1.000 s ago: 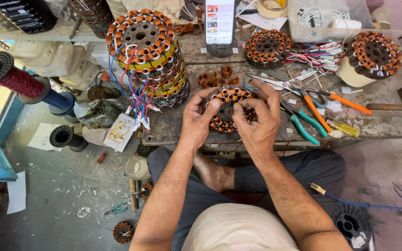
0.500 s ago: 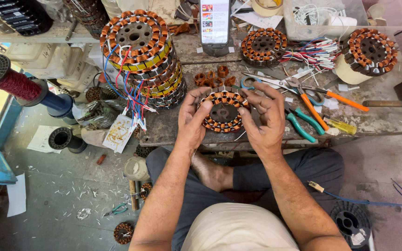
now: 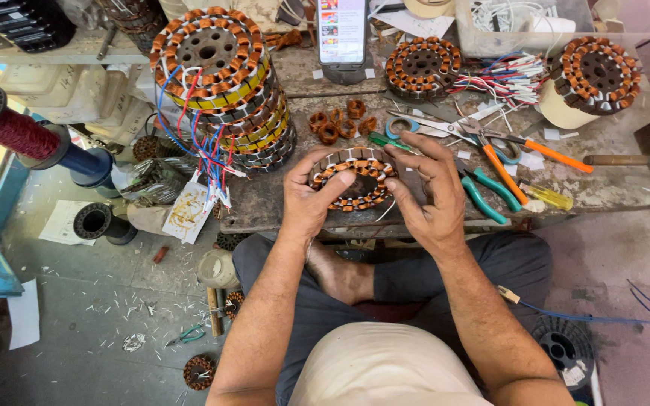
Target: The person winds copper wire into the slots of a motor stator using a green-handled screwdriver to push the wire down. The person rotates the stator and continues winding the wire into adjacent slots.
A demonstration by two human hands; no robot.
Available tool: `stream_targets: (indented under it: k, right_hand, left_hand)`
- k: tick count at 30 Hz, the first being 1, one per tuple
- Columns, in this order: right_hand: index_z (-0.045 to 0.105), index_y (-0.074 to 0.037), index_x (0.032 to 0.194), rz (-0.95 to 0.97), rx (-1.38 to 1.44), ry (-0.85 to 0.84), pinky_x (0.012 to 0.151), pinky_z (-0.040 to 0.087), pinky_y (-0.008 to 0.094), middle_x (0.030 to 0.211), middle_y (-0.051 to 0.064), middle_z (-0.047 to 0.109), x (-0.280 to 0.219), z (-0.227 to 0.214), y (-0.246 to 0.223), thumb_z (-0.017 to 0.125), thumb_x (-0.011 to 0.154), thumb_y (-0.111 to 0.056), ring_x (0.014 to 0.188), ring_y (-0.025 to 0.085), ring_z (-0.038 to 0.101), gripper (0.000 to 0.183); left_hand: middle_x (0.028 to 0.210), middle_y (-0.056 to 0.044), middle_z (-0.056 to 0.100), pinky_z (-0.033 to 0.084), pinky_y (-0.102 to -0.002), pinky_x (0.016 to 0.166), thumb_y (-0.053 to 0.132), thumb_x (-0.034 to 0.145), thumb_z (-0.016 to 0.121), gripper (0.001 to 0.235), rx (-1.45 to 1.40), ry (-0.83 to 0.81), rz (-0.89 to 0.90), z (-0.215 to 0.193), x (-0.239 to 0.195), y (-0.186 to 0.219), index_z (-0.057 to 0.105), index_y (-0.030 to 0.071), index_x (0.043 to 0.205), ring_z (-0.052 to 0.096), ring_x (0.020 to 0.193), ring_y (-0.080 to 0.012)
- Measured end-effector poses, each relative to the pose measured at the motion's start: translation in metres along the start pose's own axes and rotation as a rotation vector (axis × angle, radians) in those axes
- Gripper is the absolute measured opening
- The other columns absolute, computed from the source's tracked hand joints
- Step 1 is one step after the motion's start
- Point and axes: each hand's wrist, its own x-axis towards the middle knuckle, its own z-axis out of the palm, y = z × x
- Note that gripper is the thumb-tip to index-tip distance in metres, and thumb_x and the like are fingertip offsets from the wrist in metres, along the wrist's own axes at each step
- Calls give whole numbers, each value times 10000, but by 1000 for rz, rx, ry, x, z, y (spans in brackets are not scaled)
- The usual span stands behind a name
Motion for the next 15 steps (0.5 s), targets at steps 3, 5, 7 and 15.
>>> stream_targets:
  k: [3,5,7,15]
  right_hand:
    - [632,-25,1207,57,-57,47,1082,550,352,1418,164,580,-5,-19,3,746,951,23,1252,253,673,285]
    - [665,-19,1164,65,-172,118,1072,538,343,1338,143,646,-10,-36,7,753,960,42,1224,251,670,230]
    - [684,-15,1133,107,-244,183,1039,543,327,1265,125,690,-15,-55,14,745,976,52,1175,238,680,181]
    - [728,-18,1105,278,-565,110,753,545,320,1049,115,712,-18,-114,49,741,966,37,857,211,688,150]
  left_hand:
    - [1165,-70,666,529,-299,981,6,871,812,273,32,-1,46,-2,-1,2,721,-9,1128,639,1088,-157]
    - [1165,-76,662,516,-297,997,5,855,822,288,93,-14,78,-3,-2,3,720,-10,1123,633,1100,-167]
    - [1163,-79,664,515,-297,1002,8,835,829,307,126,-27,93,-4,-2,3,720,-11,1121,635,1103,-172]
    - [1112,-71,670,527,-297,984,36,793,857,352,211,-101,145,-8,-5,4,718,10,1116,642,1086,-170]
